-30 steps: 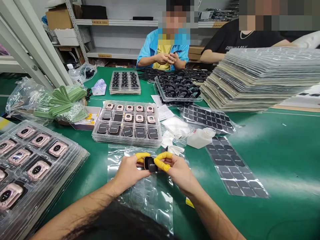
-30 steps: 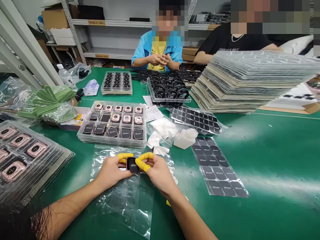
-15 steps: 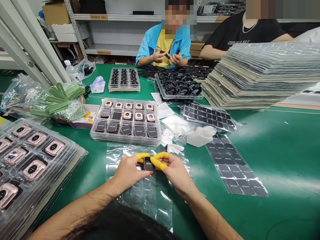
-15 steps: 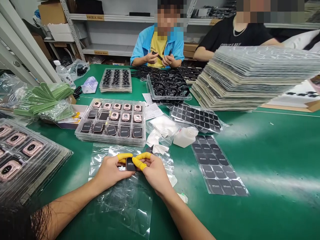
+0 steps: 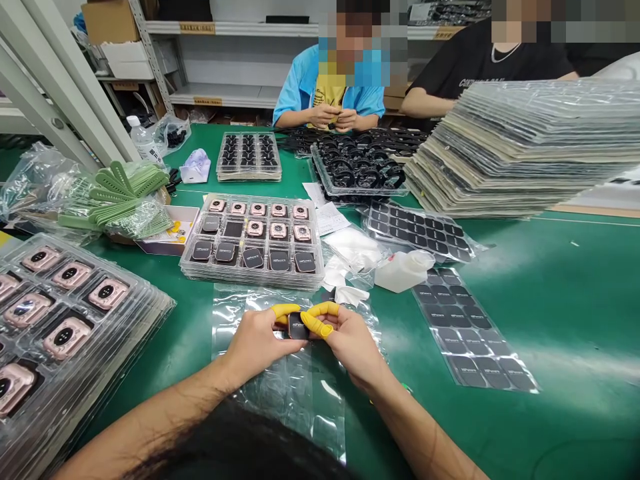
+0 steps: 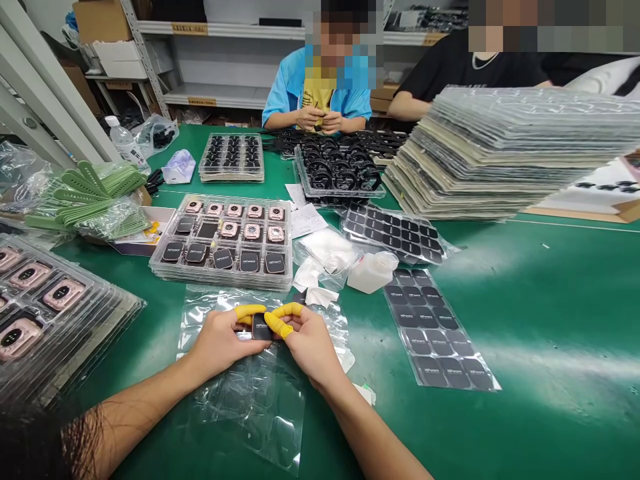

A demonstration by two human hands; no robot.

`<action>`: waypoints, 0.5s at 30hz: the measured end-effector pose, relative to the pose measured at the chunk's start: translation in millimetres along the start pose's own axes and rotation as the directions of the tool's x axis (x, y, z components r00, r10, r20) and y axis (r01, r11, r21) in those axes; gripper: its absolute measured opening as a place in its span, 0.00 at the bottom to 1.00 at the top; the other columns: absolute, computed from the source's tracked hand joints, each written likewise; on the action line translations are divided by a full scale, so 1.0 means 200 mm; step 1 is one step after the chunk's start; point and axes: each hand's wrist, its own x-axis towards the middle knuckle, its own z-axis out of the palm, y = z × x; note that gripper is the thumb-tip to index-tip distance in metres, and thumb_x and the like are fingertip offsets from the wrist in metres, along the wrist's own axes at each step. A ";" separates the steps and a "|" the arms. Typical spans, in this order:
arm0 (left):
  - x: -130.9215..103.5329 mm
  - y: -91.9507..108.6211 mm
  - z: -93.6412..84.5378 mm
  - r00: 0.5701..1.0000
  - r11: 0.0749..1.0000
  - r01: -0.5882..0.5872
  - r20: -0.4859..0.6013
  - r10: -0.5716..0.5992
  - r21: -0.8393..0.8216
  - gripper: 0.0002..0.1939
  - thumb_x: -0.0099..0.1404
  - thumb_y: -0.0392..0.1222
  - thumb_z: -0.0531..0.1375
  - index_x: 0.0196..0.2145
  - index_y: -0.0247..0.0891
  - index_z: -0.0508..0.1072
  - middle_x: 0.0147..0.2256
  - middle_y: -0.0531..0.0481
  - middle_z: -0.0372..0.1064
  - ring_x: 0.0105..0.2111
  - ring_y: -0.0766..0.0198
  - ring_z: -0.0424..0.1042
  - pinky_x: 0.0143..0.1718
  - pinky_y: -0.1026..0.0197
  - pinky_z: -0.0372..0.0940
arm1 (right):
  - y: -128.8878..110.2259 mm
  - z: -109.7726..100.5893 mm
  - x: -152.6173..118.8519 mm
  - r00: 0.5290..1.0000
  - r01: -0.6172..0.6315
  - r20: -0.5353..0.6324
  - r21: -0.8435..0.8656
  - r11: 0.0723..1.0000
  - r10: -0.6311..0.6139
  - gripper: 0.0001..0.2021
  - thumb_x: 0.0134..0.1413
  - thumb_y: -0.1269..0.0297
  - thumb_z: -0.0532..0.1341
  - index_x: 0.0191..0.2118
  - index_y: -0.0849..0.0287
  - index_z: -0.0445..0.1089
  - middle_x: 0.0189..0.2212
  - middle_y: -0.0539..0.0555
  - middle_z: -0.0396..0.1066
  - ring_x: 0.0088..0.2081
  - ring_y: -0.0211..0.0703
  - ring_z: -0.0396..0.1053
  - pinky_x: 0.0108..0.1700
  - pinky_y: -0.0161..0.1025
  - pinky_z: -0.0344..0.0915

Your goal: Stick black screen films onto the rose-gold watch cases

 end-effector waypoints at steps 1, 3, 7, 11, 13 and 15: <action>0.00 0.00 0.00 1.000 1.000 -0.001 -0.001 0.001 0.005 0.28 0.57 0.41 0.82 0.56 0.39 0.93 0.44 0.44 0.94 0.46 0.44 0.94 0.56 0.47 0.89 | 0.00 0.00 0.00 1.000 -0.002 0.000 0.002 1.000 0.002 0.30 0.34 0.40 0.92 0.34 0.55 0.83 0.31 0.54 0.82 0.35 0.50 0.79 0.43 0.47 0.79; 0.00 0.00 0.00 1.000 1.000 0.000 -0.004 0.000 0.012 0.28 0.57 0.41 0.82 0.56 0.40 0.93 0.45 0.45 0.94 0.46 0.44 0.94 0.56 0.47 0.89 | -0.01 0.00 0.00 1.000 -0.005 0.000 0.003 1.000 0.005 0.30 0.34 0.41 0.92 0.34 0.54 0.84 0.31 0.53 0.82 0.35 0.49 0.78 0.43 0.47 0.79; 0.00 0.00 -0.01 1.000 1.000 0.021 0.006 -0.021 0.005 0.29 0.55 0.42 0.84 0.56 0.42 0.93 0.44 0.46 0.94 0.46 0.44 0.94 0.58 0.47 0.88 | 0.00 0.00 0.00 1.000 0.015 0.001 -0.012 1.000 -0.015 0.30 0.35 0.39 0.91 0.34 0.53 0.84 0.31 0.53 0.82 0.34 0.50 0.79 0.42 0.48 0.80; 0.01 0.01 -0.02 1.000 1.000 0.014 0.027 -0.013 -0.004 0.30 0.54 0.42 0.86 0.55 0.45 0.93 0.41 0.49 0.94 0.45 0.45 0.94 0.56 0.48 0.88 | 0.01 0.00 0.00 1.000 0.027 0.007 -0.021 0.999 -0.026 0.30 0.35 0.41 0.91 0.35 0.55 0.83 0.30 0.53 0.82 0.34 0.50 0.79 0.42 0.47 0.79; 0.01 0.01 -0.02 1.000 1.000 0.003 0.023 -0.003 0.001 0.29 0.54 0.42 0.86 0.55 0.44 0.93 0.40 0.49 0.94 0.44 0.46 0.94 0.55 0.49 0.88 | 0.01 0.00 0.00 1.000 0.026 0.004 -0.011 1.000 -0.026 0.29 0.37 0.42 0.91 0.35 0.55 0.83 0.31 0.53 0.81 0.34 0.49 0.79 0.42 0.46 0.79; 0.01 0.00 -0.02 1.000 1.000 0.001 0.012 -0.001 0.005 0.28 0.55 0.42 0.86 0.54 0.43 0.93 0.41 0.48 0.94 0.43 0.45 0.94 0.54 0.49 0.88 | 0.00 0.00 0.00 1.000 0.028 -0.011 0.005 1.000 -0.028 0.28 0.40 0.44 0.90 0.39 0.55 0.83 0.33 0.51 0.81 0.33 0.46 0.79 0.41 0.44 0.78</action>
